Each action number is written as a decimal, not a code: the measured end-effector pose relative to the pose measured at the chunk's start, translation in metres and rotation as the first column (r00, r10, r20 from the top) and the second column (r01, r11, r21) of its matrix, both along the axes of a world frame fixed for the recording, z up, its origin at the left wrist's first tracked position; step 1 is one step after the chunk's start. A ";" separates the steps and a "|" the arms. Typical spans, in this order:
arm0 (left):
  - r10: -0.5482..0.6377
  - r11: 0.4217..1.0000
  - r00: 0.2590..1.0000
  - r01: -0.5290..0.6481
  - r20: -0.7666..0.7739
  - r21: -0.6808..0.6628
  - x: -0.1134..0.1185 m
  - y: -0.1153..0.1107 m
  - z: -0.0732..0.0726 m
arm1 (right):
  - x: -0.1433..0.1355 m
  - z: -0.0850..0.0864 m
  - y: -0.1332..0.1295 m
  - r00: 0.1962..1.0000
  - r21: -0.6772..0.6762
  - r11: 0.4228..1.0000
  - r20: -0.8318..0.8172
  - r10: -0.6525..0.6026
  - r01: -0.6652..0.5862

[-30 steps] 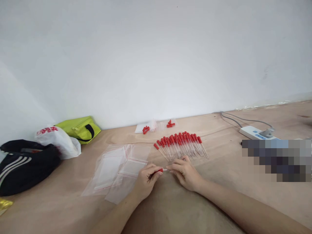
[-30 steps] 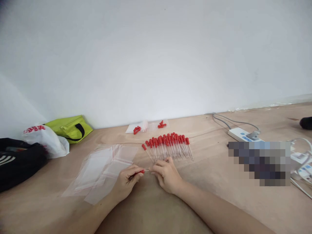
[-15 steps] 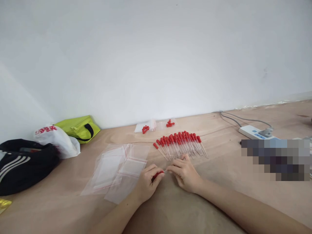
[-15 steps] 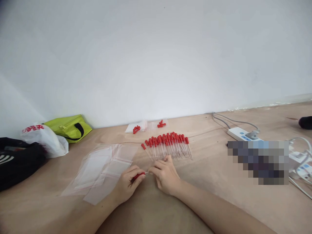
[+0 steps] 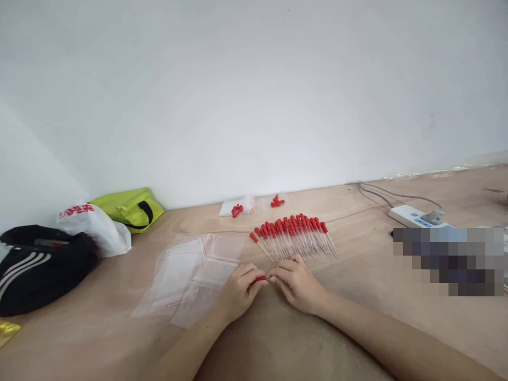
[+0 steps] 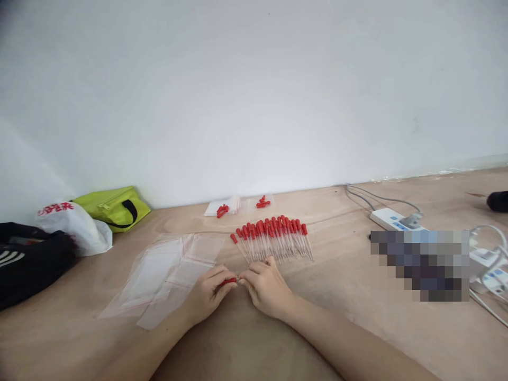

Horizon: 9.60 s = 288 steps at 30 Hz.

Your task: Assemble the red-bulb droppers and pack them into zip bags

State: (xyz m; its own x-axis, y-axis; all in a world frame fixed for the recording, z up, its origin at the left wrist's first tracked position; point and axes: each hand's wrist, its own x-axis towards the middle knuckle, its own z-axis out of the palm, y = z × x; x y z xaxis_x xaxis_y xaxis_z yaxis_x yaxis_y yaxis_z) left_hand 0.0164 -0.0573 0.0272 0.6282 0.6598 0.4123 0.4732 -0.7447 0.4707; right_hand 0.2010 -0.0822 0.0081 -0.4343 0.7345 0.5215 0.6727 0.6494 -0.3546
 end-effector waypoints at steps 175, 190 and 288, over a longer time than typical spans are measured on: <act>-0.093 0.984 0.915 0.024 -0.392 -0.178 -0.020 -0.022 0.007 | 0.060 -0.025 0.007 0.458 -0.464 0.870 -0.745 -0.484 0.165; -0.068 0.984 0.922 -0.002 -0.381 -0.180 -0.018 -0.025 0.009 | 0.045 -0.012 -0.014 0.573 -0.627 0.754 -0.698 -0.430 -0.198; -0.042 0.934 0.940 -0.084 -0.339 -0.348 -0.031 -0.018 0.001 | 0.048 -0.015 -0.017 0.784 -0.665 0.725 -0.542 -0.303 -0.180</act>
State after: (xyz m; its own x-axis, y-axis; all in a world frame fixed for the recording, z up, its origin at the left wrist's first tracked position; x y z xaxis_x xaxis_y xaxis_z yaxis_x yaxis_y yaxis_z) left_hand -0.0151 -0.0753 0.0281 0.6718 0.7361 -0.0827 0.6630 -0.5477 0.5104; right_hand 0.2487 -0.0991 -0.0067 -0.1621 0.9867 0.0146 0.1996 0.0473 -0.9787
